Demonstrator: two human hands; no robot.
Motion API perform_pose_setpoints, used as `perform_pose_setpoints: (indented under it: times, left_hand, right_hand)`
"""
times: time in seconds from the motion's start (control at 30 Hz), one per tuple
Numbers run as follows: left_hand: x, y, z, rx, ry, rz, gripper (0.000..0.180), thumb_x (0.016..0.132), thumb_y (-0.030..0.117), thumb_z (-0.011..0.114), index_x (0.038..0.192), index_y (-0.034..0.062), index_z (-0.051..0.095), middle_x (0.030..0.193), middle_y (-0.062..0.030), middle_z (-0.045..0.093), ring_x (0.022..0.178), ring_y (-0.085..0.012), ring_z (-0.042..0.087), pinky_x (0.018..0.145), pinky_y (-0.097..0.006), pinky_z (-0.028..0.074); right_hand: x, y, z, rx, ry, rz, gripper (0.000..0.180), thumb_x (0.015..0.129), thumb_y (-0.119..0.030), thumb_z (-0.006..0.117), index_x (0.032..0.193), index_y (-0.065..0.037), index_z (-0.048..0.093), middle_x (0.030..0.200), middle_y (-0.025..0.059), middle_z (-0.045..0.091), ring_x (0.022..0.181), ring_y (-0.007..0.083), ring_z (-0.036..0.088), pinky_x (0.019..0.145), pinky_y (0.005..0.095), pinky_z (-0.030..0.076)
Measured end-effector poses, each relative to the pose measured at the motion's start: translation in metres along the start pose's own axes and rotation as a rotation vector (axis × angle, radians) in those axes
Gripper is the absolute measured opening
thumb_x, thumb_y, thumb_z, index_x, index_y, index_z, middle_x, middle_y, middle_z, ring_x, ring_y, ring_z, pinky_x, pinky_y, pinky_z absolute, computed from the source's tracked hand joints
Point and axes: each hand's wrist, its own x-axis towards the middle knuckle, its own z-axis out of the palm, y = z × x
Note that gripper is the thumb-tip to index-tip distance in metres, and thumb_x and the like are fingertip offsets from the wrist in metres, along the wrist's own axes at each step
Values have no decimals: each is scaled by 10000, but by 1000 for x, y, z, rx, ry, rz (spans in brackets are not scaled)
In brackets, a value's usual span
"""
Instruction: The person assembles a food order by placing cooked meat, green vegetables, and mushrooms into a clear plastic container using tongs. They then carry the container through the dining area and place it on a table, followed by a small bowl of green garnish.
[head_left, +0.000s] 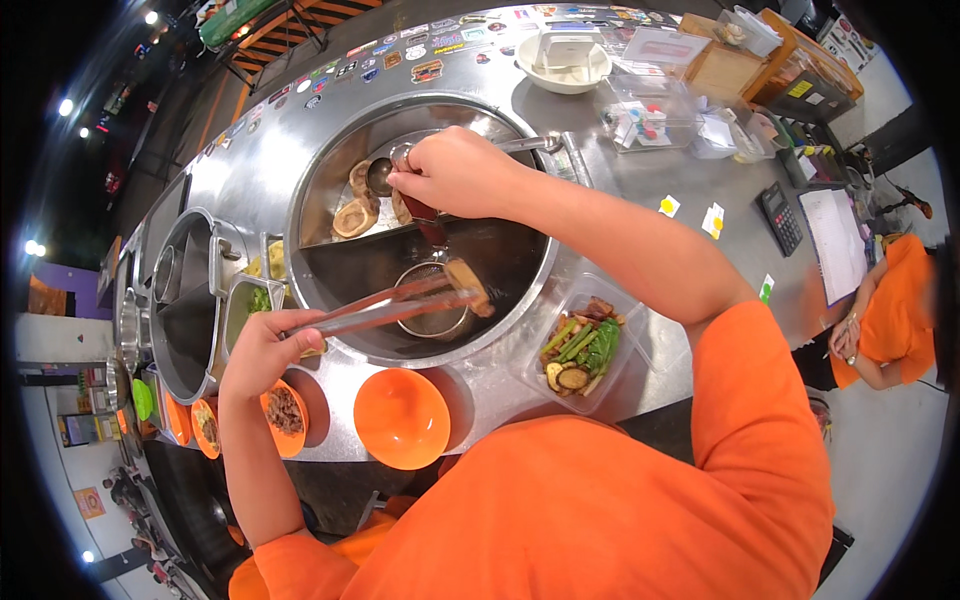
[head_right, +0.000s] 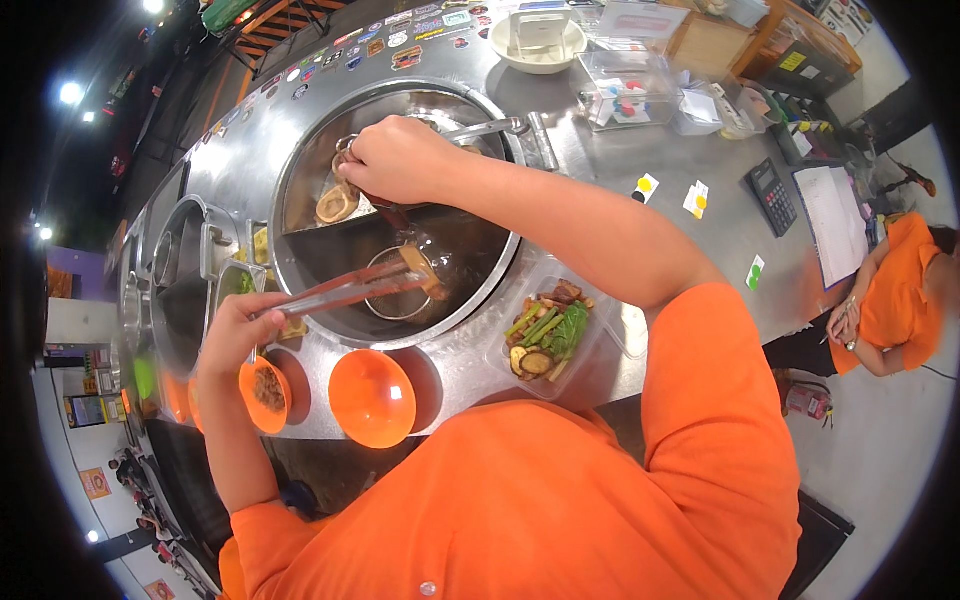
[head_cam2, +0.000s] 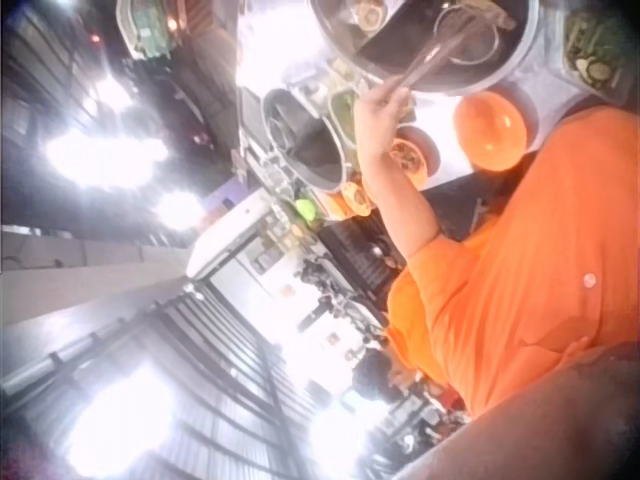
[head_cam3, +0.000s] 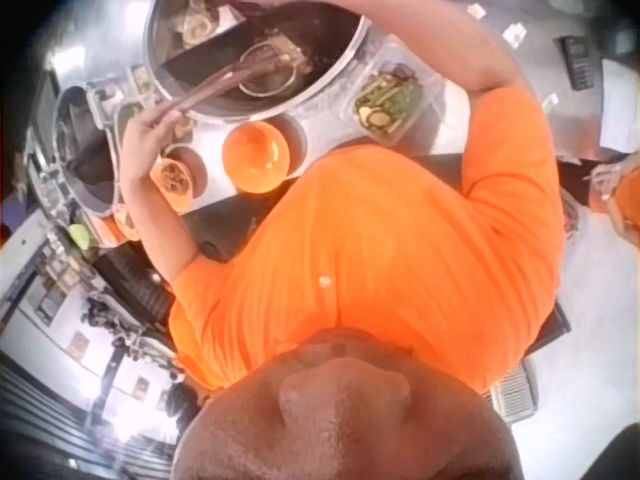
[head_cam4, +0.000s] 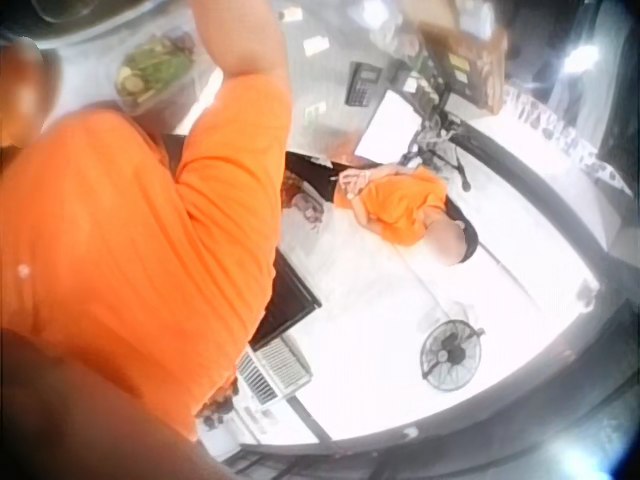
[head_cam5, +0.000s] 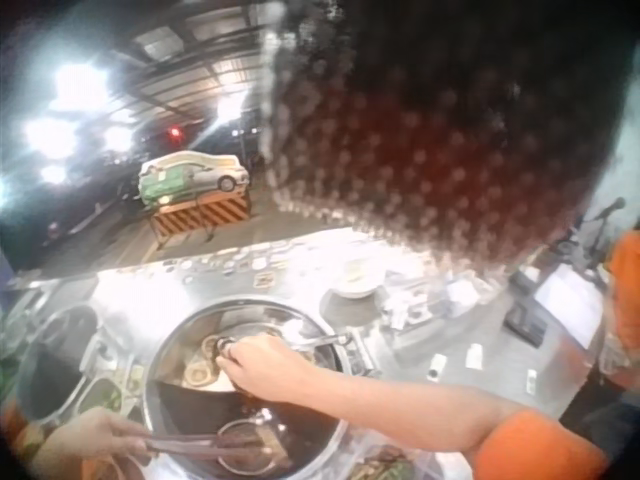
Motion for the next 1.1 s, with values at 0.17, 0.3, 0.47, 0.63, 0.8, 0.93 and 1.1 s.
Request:
perform_pose_setpoints:
  times: [0.17, 0.3, 0.47, 0.63, 0.8, 0.93, 1.1]
  left_hand:
    - [10, 37, 54, 83, -110, 169, 303, 870, 145, 696, 1131, -8, 692, 811, -62, 687, 696, -112, 576, 673, -291, 498]
    - [32, 53, 110, 205, -142, 355, 308, 870, 207, 702, 1120, 26, 696, 809, -133, 698, 702, -231, 650, 696, -335, 518]
    - [50, 49, 153, 288, -98, 499, 338, 868, 264, 699, 1134, 55, 687, 885, -148, 696, 803, -345, 658, 724, -396, 526]
    - [46, 24, 154, 400, -9, 606, 351, 882, 289, 677, 1168, 86, 677, 926, -108, 686, 856, -308, 655, 719, -410, 522]
    - [18, 52, 136, 599, 24, 638, 349, 832, 227, 714, 1144, 75, 677, 853, -82, 663, 800, -282, 651, 686, -388, 523]
    - [4, 71, 134, 704, 46, 660, 350, 820, 225, 722, 1133, 77, 670, 845, -58, 666, 781, -265, 656, 654, -366, 531]
    - [-2, 68, 147, 736, 150, 730, 329, 803, 214, 741, 1106, 94, 689, 851, -54, 684, 760, -256, 670, 654, -350, 539]
  right_hand:
    - [0, 1, -13, 20, -6, 38, 385, 923, -333, 573, 764, -11, 712, 711, 187, 662, 731, 370, 661, 715, 439, 526]
    - [-4, 9, -29, 40, 19, 73, 379, 935, -357, 584, 844, -17, 725, 724, 180, 665, 701, 353, 656, 691, 421, 522]
    - [-11, 15, -51, -7, 25, 104, 366, 939, -367, 585, 906, -36, 738, 736, 157, 681, 684, 309, 661, 679, 386, 519]
    - [-19, 20, -57, -49, 42, 105, 364, 939, -368, 587, 915, -40, 742, 714, 158, 673, 669, 306, 655, 667, 379, 515]
    - [-24, 18, -62, 3, 27, 174, 370, 938, -374, 590, 914, -37, 741, 693, 161, 662, 668, 316, 649, 665, 383, 511]
    - [-22, 17, -61, 7, 8, 184, 377, 935, -378, 593, 915, -32, 739, 693, 163, 662, 670, 327, 644, 662, 390, 507]
    - [-13, 16, -38, 42, -29, 104, 375, 938, -387, 586, 885, -50, 743, 673, 172, 647, 650, 340, 635, 645, 406, 498]
